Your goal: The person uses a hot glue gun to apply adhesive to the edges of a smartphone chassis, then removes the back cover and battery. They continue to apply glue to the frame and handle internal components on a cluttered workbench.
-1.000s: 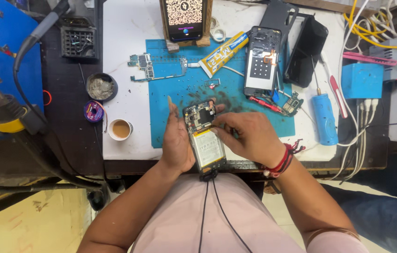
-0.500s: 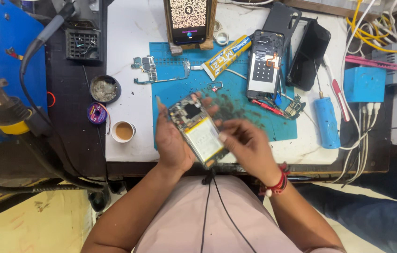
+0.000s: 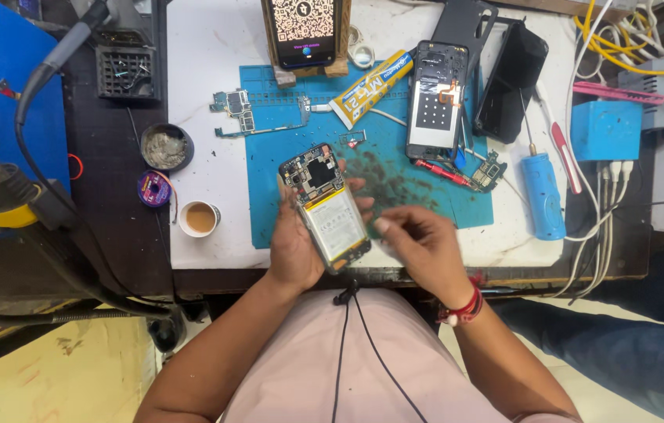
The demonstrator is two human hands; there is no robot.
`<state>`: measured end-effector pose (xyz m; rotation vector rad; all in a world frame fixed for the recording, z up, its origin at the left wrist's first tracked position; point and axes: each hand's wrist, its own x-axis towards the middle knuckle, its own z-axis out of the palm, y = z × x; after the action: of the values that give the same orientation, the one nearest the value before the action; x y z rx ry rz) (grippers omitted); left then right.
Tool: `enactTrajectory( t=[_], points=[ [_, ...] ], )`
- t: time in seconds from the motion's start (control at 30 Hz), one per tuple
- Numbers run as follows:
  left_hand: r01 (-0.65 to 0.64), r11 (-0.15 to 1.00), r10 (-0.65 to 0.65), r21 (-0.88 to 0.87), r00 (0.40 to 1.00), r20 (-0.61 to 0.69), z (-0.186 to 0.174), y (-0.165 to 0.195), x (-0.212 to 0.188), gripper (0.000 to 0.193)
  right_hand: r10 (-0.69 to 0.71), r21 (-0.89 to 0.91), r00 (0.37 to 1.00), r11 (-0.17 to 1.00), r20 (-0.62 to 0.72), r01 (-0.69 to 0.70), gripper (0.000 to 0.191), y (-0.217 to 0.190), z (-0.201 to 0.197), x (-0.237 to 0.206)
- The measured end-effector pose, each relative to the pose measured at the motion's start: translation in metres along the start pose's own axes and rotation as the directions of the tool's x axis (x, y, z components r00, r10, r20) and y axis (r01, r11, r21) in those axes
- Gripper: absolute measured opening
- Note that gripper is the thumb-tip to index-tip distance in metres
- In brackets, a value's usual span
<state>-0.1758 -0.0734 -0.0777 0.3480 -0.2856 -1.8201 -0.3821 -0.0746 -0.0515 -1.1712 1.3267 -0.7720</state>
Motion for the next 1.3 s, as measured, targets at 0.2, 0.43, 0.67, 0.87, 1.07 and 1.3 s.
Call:
enactTrajectory(
  t=[0.2, 0.43, 0.67, 0.87, 1.07, 1.3],
  points=[
    [0.059, 0.958, -0.012, 0.282, 0.986, -0.167, -0.001, 0.001, 0.009, 0.064, -0.345, -0.471, 0.905, 0.86, -0.25, 0.198, 0.015, -0.016, -0.02, -0.002],
    [0.114, 0.977, -0.076, 0.179, 0.975, -0.207, 0.001, 0.004, 0.015, 0.08, -0.458, -0.583, 0.843, 0.78, -0.28, 0.23, 0.018, -0.025, -0.034, 0.006],
    [0.084, 0.986, -0.06, 0.141, 0.984, -0.168, 0.002, 0.005, 0.016, 0.081, -0.536, -0.615, 0.839, 0.694, -0.096, 0.374, 0.015, -0.025, -0.022, 0.0],
    [0.048, 0.994, -0.034, 0.096, 0.989, -0.141, -0.001, 0.006, 0.016, 0.081, -0.574, -0.586, 0.816, 0.642, 0.061, 0.495, 0.013, 0.003, -0.02, -0.038],
    [0.039, 0.998, -0.034, 0.048, 0.994, -0.105, -0.003, 0.007, 0.015, 0.081, -0.565, -0.683, 0.809, 0.528, 0.16, 0.504, 0.016, 0.039, -0.042, -0.08],
    [0.041, 0.999, -0.041, -0.011, 0.996, -0.075, -0.005, 0.006, 0.012, 0.082, -0.36, -0.884, 0.932, 0.426, 0.032, 0.195, 0.022, 0.065, -0.044, -0.103]
  ],
)
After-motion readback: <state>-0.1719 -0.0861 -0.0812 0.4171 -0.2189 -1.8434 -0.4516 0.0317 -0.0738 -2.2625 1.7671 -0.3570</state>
